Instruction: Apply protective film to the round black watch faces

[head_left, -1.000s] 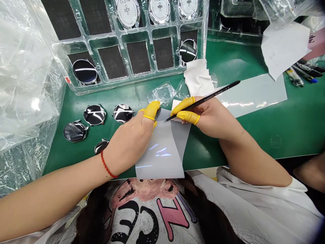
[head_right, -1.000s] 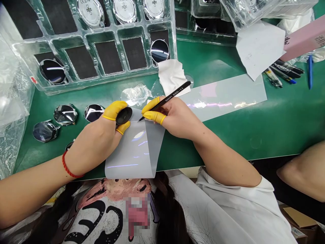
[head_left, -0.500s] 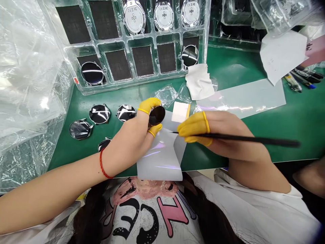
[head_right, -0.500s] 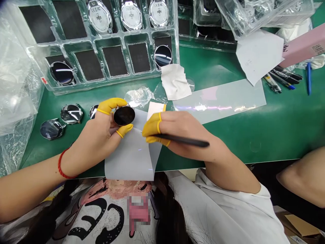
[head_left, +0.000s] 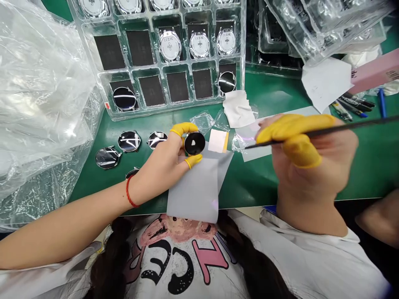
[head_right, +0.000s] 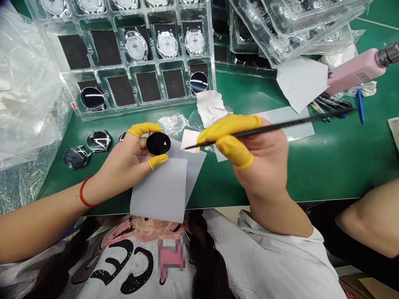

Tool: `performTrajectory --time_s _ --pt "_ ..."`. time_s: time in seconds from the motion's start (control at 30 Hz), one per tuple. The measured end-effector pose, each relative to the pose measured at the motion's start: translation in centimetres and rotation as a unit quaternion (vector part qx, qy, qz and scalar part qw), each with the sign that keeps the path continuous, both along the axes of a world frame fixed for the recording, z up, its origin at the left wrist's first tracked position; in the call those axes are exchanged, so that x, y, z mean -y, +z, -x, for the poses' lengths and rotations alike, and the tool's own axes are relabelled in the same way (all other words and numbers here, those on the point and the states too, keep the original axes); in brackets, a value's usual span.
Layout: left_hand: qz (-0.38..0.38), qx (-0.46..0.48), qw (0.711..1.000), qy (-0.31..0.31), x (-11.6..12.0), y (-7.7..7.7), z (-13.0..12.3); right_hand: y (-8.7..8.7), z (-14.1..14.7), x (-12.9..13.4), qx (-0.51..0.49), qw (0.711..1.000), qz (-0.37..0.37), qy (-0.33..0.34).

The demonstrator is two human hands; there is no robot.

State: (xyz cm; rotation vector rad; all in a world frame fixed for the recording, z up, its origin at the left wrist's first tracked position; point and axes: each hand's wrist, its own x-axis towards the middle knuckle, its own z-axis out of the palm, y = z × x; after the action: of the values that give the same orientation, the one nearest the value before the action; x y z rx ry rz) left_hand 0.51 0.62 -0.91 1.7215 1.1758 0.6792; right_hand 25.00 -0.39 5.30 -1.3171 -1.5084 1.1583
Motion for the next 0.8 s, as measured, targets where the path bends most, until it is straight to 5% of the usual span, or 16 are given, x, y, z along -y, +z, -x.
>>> performTrajectory --time_s 0.13,0.33,0.8 --pt "0.043 0.078 0.995 -0.036 0.6 0.2 -0.5 -1.5 1.1 -0.4 -0.131 0.99 0.031 -0.052" --pt "0.071 0.139 0.987 -0.03 0.9 0.3 -0.8 -2.0 2.5 0.1 -0.132 0.983 0.13 0.008" --pt "0.046 0.141 0.988 -0.04 0.8 0.7 -0.5 -2.6 1.8 -0.8 -0.127 0.985 0.115 -0.028"
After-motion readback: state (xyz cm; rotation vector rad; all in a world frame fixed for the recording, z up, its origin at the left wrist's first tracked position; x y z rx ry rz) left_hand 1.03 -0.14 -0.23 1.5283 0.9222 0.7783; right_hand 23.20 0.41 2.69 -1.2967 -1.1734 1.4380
